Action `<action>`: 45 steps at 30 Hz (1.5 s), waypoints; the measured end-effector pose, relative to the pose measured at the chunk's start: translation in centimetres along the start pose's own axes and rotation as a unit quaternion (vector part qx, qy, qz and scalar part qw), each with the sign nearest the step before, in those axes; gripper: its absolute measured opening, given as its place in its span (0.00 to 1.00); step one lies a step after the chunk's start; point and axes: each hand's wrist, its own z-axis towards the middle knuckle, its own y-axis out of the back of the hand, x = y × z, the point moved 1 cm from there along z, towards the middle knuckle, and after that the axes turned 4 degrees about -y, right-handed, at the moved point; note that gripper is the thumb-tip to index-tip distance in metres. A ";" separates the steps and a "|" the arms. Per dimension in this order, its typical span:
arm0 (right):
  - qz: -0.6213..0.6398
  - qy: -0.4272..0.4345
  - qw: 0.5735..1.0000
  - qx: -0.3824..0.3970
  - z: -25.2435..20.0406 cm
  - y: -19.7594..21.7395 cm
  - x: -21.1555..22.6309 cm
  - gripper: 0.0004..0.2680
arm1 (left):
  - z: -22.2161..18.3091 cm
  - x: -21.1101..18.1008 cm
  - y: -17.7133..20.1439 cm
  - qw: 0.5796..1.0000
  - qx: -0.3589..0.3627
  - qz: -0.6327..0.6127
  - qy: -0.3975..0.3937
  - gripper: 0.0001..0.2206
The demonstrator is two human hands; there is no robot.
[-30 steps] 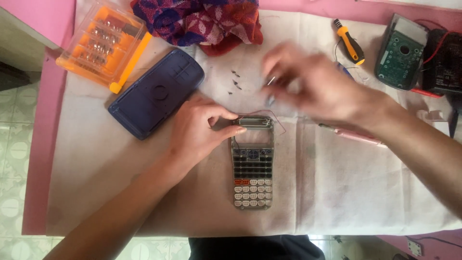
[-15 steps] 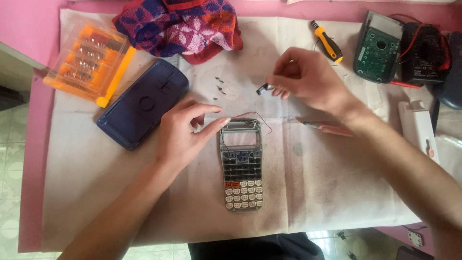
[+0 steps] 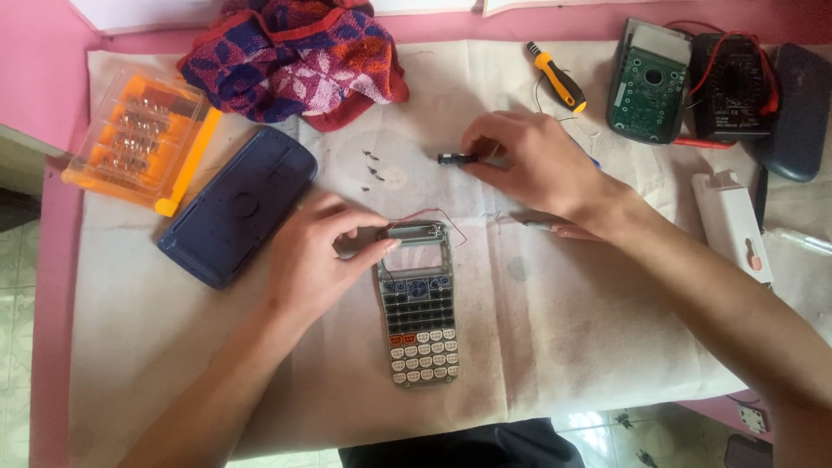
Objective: Cleaning the PCB contacts and reassembling the keypad buttons of a scientific calculator.
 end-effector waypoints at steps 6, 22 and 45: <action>0.094 -0.038 0.994 -0.029 -1.9 0.7 1.7 0.07 | -0.3 0.4 -0.1 0.999 -0.032 -0.008 0.007 0.08; -0.047 -0.034 0.990 -0.128 -9.0 4.1 -2.4 0.03 | -0.6 -0.7 1.0 0.978 -0.137 0.109 -0.116 0.13; 0.073 -0.289 0.952 0.074 -15.3 5.4 -2.9 0.08 | 1.6 -1.0 3.4 0.996 -0.008 0.086 -0.012 0.26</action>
